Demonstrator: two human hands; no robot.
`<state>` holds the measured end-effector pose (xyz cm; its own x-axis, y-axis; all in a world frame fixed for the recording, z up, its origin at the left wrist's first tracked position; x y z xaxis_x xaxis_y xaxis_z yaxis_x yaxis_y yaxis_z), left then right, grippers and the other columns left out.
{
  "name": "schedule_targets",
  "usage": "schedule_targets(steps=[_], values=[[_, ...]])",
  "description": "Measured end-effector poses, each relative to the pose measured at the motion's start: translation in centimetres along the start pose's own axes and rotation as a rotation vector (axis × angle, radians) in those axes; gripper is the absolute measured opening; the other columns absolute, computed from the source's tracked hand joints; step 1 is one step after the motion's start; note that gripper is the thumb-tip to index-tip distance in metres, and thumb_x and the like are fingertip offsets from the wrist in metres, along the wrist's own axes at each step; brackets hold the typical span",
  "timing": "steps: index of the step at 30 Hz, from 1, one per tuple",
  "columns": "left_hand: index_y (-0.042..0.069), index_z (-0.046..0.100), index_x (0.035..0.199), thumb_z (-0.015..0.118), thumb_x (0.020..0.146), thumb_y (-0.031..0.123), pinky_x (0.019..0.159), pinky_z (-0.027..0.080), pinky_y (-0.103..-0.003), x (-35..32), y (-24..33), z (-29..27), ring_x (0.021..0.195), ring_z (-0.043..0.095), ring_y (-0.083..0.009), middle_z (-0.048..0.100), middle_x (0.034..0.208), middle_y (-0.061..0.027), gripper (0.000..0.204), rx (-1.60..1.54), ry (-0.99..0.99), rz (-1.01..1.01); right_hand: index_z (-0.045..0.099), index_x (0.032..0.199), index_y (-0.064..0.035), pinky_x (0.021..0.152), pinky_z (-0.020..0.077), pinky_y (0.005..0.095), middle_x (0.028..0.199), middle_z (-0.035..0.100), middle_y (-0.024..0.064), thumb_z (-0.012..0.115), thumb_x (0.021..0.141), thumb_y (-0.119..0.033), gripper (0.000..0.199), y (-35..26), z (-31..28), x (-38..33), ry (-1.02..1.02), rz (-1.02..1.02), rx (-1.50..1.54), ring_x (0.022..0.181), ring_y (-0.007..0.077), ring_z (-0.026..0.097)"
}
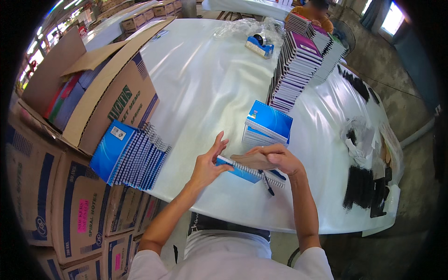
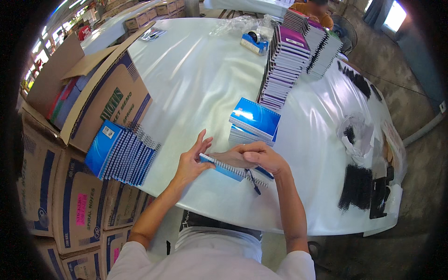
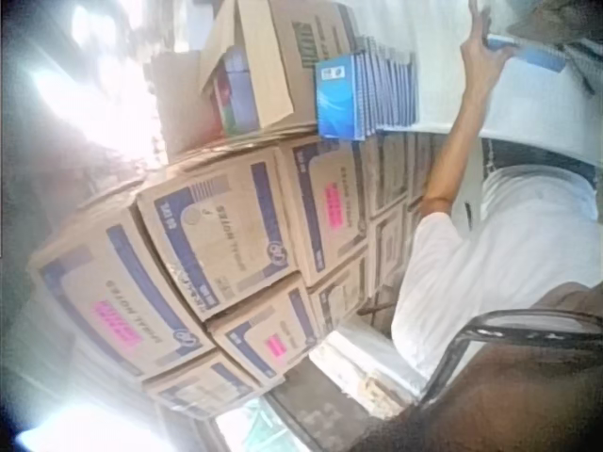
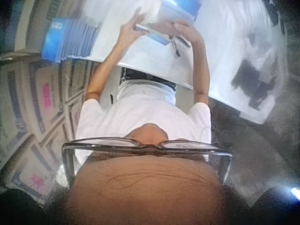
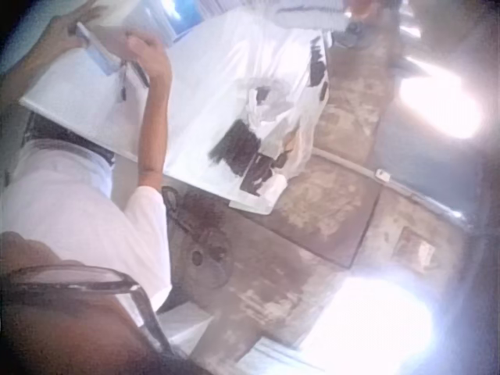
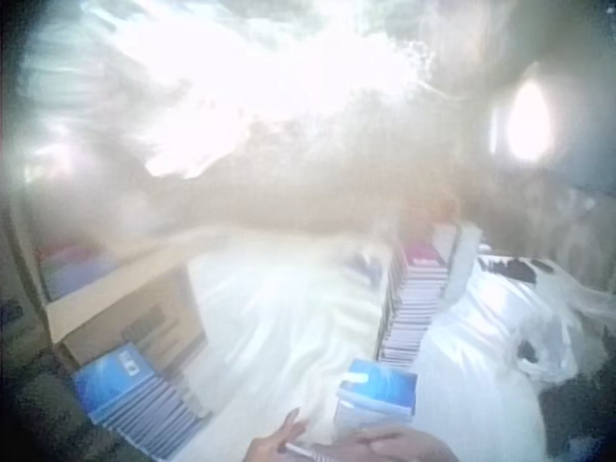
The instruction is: The person threads a metal spiral coil through the pre-punched holes of notebook covers and pages by hand, then uses pliers to crimp the ends of the coil before placing the finished notebooks into a cardboard box.
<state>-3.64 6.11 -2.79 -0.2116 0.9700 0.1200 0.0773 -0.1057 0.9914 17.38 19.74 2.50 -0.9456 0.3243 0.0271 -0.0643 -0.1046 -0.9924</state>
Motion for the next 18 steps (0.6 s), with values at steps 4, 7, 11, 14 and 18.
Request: schedule_targets(steps=[4, 7, 11, 14, 18], values=[[0.021, 0.019, 0.156, 0.088, 0.064, 0.013, 0.1, 0.047, -0.034, 0.0, -1.2, -0.1, 0.136, 0.045, -0.0286, 0.044, 0.148, -0.0189, 0.115, -0.079, 0.0, 0.009, 0.068, 0.117, 0.0011, 0.086, 0.0458, 0.0291, 0.108, 0.068, 0.0085, 0.068, 0.088, -0.042, 0.052, -0.2, 0.5, 1.0, 0.006, 0.182, -0.318, 0.1, 0.0162, 0.06], [0.021, 0.019, 0.156, 0.087, 0.064, 0.015, 0.101, 0.047, -0.035, 0.0, -1.1, 0.2, 0.135, 0.046, -0.0293, 0.042, 0.15, -0.0184, 0.115, -0.058, 0.011, 0.041, 0.068, 0.117, 0.0008, 0.087, 0.046, 0.0293, 0.109, 0.068, 0.0079, 0.067, 0.09, -0.04, 0.049, 0.1, -0.3, 0.4, 0.007, 0.122, -0.199, 0.1, 0.0161, 0.06], [0.021, 0.017, 0.156, 0.087, 0.064, 0.016, 0.103, 0.046, -0.037, 0.0, -0.9, 0.1, 0.135, 0.045, -0.0307, 0.036, 0.154, -0.0173, 0.115, -0.082, -0.002, 0.031, 0.068, 0.118, 0.0001, 0.088, 0.0463, 0.0296, 0.11, 0.068, 0.0075, 0.066, 0.091, -0.04, 0.049, -0.6, 0.3, 0.9, 0.002, 0.135, -0.325, 0.099, 0.0158, 0.06], [0.021, 0.016, 0.156, 0.086, 0.066, 0.014, 0.103, 0.047, -0.037, -0.1, -1.4, 0.1, 0.135, 0.045, -0.0317, 0.033, 0.155, -0.0157, 0.115, -0.107, 0.0, 0.043, 0.067, 0.12, 0.0, 0.089, 0.0466, 0.0301, 0.111, 0.068, 0.0079, 0.066, 0.091, -0.039, 0.048, -1.4, 1.3, 1.3, -0.003, 0.171, -0.351, 0.099, 0.0161, 0.06], [0.019, 0.017, 0.156, 0.085, 0.068, 0.009, 0.101, 0.048, -0.036, 0.1, -0.3, 0.3, 0.133, 0.048, -0.0296, 0.032, 0.156, -0.0139, 0.112, -0.099, -0.005, -0.011, 0.066, 0.119, 0.0016, 0.09, 0.0452, 0.0301, 0.114, 0.066, 0.0098, 0.066, 0.091, -0.032, 0.044, -1.4, 1.4, 1.9, 0.045, 0.234, -0.369, 0.103, 0.018, 0.059]])
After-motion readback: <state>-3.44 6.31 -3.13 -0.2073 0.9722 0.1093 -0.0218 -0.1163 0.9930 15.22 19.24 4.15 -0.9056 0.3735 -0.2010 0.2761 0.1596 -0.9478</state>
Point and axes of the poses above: each hand's wrist, its own x-axis towards the middle knuckle, its own z-axis out of the palm, y = z × x, the point moved 1 cm from there along x, towards the middle knuckle
